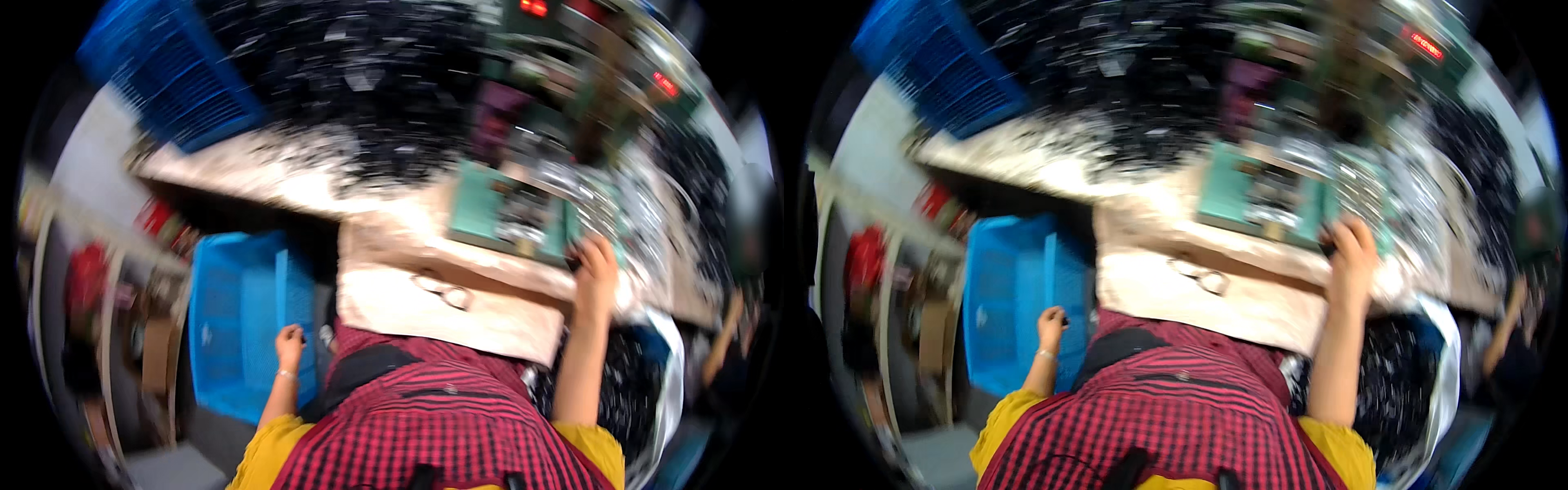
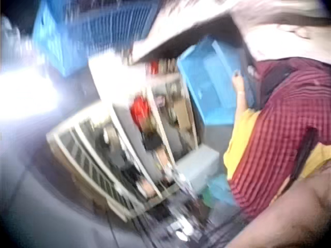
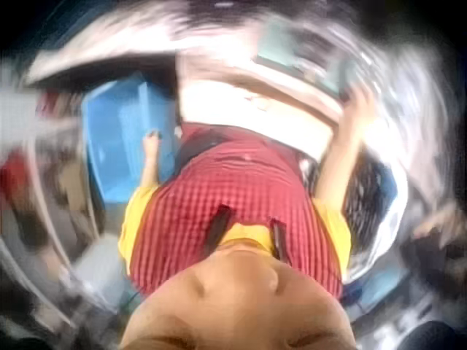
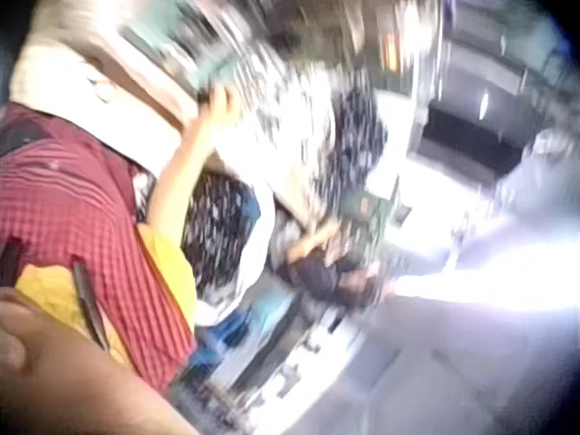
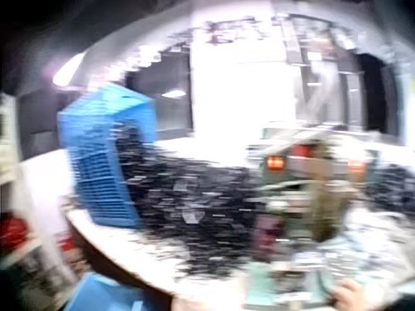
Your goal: The person assembles eyeglasses by inserting nose pads into the frames using a pneumatic press. They handle eyeglass frames and nose pads, operate the press, and place finished units into a bag. The person also moves a large pile of frames and empties a crate of frames onto the table.
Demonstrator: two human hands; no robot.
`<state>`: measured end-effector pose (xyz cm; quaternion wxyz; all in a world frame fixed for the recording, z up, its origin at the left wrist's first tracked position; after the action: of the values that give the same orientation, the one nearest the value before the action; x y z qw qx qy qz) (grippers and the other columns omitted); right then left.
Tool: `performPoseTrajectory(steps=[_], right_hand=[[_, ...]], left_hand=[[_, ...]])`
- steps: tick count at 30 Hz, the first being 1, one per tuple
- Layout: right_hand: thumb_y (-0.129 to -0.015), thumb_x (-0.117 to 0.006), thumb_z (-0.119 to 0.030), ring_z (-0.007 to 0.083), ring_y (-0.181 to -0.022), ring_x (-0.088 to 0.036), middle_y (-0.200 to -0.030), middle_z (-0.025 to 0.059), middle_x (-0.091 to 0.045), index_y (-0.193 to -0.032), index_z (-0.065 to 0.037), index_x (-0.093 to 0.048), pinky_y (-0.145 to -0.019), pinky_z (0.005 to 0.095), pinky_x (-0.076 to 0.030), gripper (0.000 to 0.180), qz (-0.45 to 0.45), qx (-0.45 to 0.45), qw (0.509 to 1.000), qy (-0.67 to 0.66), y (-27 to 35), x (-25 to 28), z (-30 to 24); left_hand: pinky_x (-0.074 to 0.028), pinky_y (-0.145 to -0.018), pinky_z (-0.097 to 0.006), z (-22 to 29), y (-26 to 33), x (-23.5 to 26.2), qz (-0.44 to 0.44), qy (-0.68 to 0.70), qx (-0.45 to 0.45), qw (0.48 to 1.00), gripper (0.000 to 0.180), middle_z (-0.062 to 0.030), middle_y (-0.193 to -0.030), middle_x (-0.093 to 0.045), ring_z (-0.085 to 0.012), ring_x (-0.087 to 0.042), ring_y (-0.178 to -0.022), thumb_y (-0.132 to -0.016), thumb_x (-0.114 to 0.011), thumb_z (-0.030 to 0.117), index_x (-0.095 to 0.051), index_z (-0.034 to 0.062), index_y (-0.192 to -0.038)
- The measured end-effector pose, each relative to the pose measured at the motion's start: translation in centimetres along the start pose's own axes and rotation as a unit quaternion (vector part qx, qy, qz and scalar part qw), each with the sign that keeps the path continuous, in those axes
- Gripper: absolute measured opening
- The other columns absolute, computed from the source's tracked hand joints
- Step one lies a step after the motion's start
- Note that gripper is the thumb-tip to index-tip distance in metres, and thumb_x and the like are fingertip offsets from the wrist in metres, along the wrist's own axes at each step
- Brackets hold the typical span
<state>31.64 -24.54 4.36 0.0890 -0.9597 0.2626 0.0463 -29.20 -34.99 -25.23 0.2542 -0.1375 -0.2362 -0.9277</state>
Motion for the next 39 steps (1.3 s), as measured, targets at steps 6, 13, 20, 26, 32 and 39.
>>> performPoseTrajectory(steps=[6, 13, 20, 26, 32, 39], right_hand=[[-0.087, -0.066, -0.005, 0.0107, -0.083, -0.060, -0.089, 0.0041, -0.067, -0.102, 0.001, -0.065, -0.077, 0.0252, -0.048, 0.017, 0.181, 0.169, 0.953, 0.173, -6.2, 2.5, -0.7], [-0.085, -0.067, -0.005, 0.0133, -0.074, -0.060, -0.082, 0.0055, -0.066, -0.093, 0.001, -0.068, -0.071, 0.0264, -0.049, 0.010, 0.122, 0.121, 0.925, 0.340, 5.4, 1.9, 1.3], [-0.084, -0.065, -0.027, 0.0284, -0.069, -0.064, -0.072, 0.0129, -0.063, -0.071, -0.007, -0.062, -0.064, 0.0418, -0.050, 0.024, -0.036, 0.024, 0.776, 0.630, 12.3, 1.4, 8.1], [-0.082, -0.053, -0.017, 0.0279, -0.078, -0.067, -0.082, 0.0133, -0.069, -0.085, -0.007, -0.068, -0.073, 0.0434, -0.052, 0.018, -0.131, -0.071, 0.614, 0.775, 15.2, -0.3, 14.5], [-0.081, -0.055, -0.023, 0.0309, -0.074, -0.068, -0.076, 0.0150, -0.069, -0.080, -0.006, -0.068, -0.066, 0.0463, -0.052, 0.022, -0.134, -0.134, 0.672, 0.716, 13.7, -1.1, 13.8], [-0.082, -0.067, -0.022, 0.0194, -0.065, -0.070, -0.079, 0.0125, -0.072, -0.086, 0.001, -0.071, -0.060, 0.0333, -0.058, 0.024, 0.076, -0.339, 0.905, 0.244, 11.1, -0.2, 3.9]], left_hand=[[-0.054, -0.066, -0.025, 13.6, -0.7, -9.8, -0.192, -0.018, -0.094, 0.977, 0.020, -0.0054, -0.099, -0.067, -0.0127, -0.065, -0.086, -0.094, -0.061, 0.013, -0.063, 0.0020, -0.111], [-0.051, -0.070, -0.024, 16.6, -1.0, -10.4, -0.239, 0.042, -0.129, 0.961, 0.019, -0.0067, -0.104, -0.069, -0.0125, -0.065, -0.086, -0.098, -0.058, 0.015, -0.064, 0.0019, -0.110], [-0.048, -0.075, -0.027, 24.1, 2.7, -14.6, -0.313, -0.091, -0.304, 0.895, 0.013, -0.0093, -0.096, -0.068, -0.0178, -0.063, -0.085, -0.093, -0.062, 0.008, -0.066, -0.0010, -0.101], [-0.050, -0.077, -0.041, 26.5, 5.2, -16.9, -0.382, -0.160, -0.508, 0.756, 0.011, -0.0196, -0.094, -0.064, -0.0361, -0.062, -0.085, -0.086, -0.062, 0.004, -0.065, -0.0020, -0.095], [-0.049, -0.082, -0.038, 30.9, 9.0, -16.7, -0.420, -0.198, -0.511, 0.723, 0.018, -0.0185, -0.097, -0.067, -0.0310, -0.064, -0.089, -0.088, -0.064, 0.005, -0.066, -0.0039, -0.103], [-0.049, -0.088, -0.040, 38.8, 6.3, -15.5, -0.480, -0.162, -0.514, 0.692, 0.020, -0.0190, -0.104, -0.068, -0.0347, -0.064, -0.096, -0.092, -0.060, 0.009, -0.067, -0.0016, -0.108]])
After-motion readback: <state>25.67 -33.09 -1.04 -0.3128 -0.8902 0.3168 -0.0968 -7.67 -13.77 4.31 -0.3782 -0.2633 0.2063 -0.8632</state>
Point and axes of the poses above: each hand's wrist, its own y-axis away from the middle knuckle, its own x-axis out of the back of the hand, z = x × y, the point moved 2 cm from there along -y, towards the middle knuckle
